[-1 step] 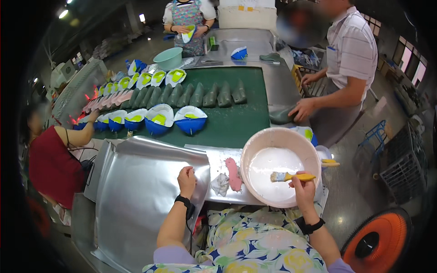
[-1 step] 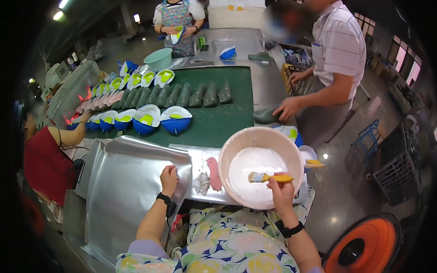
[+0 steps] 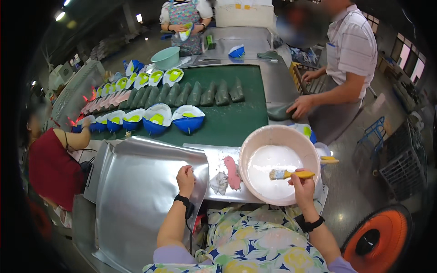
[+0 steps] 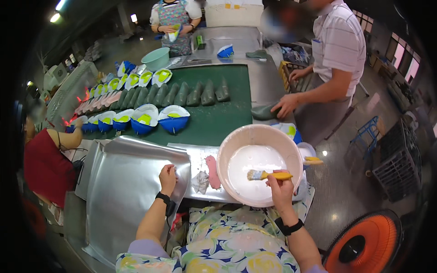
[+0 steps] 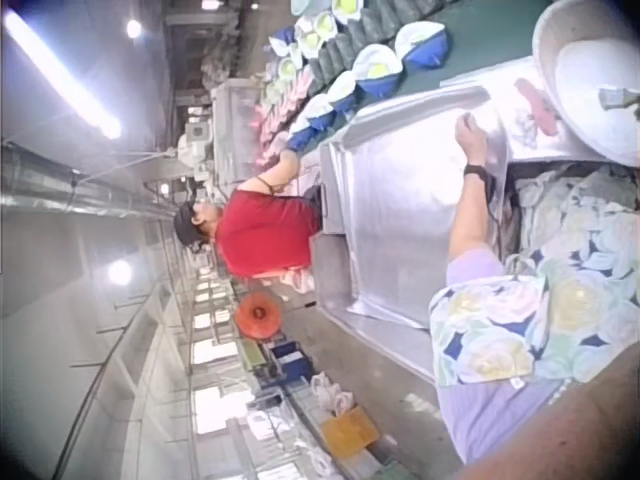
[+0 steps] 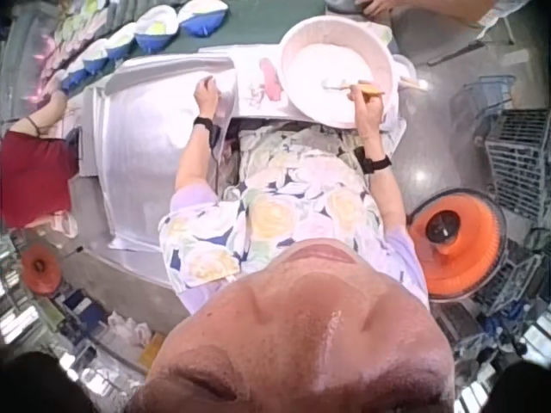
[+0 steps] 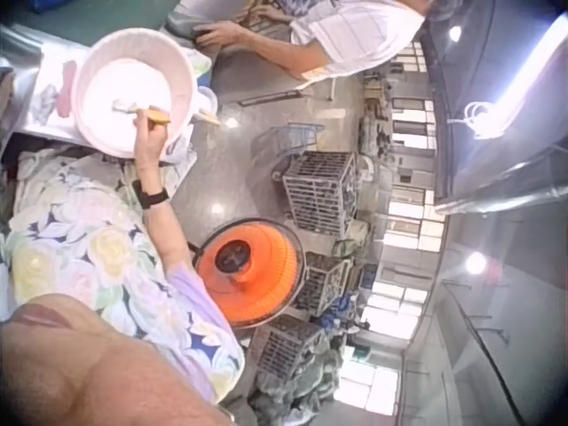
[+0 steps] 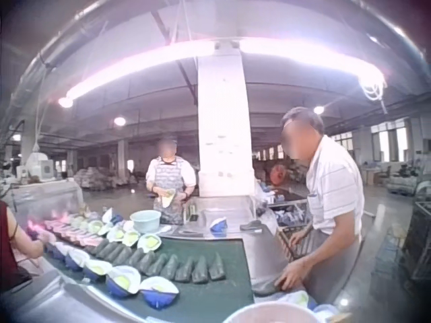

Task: The person repeatedly picks up blue and neon-yellow shoes from a metal tray, dips a brush into a pink bowl of white liquid, and applies the liquid to the interior of the shoes. After coating each shoe, they place it onto a green conveyor belt. Coworkers are visible in the background performing similar tasks.

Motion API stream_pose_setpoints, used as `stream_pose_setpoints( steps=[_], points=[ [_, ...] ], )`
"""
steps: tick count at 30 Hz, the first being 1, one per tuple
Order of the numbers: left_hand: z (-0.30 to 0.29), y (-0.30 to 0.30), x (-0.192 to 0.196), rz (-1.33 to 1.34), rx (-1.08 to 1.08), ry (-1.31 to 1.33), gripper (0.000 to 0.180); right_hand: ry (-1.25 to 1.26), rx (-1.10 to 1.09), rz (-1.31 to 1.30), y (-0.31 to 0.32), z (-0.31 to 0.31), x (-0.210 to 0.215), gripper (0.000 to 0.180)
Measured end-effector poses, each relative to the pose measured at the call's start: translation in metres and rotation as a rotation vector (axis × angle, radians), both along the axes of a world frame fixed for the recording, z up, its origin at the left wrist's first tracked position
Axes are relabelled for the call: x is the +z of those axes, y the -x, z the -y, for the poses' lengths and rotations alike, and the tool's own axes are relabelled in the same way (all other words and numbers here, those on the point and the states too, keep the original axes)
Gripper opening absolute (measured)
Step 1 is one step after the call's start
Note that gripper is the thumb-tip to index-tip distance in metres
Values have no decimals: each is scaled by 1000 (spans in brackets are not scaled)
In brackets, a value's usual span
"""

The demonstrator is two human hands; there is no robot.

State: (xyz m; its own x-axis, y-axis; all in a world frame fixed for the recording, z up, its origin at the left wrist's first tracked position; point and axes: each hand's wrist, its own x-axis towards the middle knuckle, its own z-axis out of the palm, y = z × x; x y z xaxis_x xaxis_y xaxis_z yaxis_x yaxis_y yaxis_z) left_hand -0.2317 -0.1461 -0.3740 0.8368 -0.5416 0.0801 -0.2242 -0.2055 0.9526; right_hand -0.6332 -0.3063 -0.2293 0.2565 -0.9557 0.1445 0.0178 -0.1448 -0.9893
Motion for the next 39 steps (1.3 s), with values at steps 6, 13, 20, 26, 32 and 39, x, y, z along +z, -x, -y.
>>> stream_pose_setpoints(
  steps=[6, 13, 20, 26, 32, 39],
  points=[
    [4, 3, 0, -11, 9, -32, 17, -64, -68, 77, 8, 10, -5, 22],
    [2, -1, -10, -79, 4, 8, 18, -164, -67, 182, 8, 20, -11, 24],
    [9, 1, 0, -75, -25, 30, 17, -384, -33, 439, 19, 39, 11, 19],
    [2, -6, -20, -115, -10, -5, 18, -720, 83, 769, 26, 80, 47, 16],
    [6, -1, -13, -100, -52, 28, 17, -776, 136, 782, 21, 85, 54, 19],
    [8, 1, -6, -90, -54, 10, 18, -747, 152, 746, 12, 82, 52, 20]
  ],
)
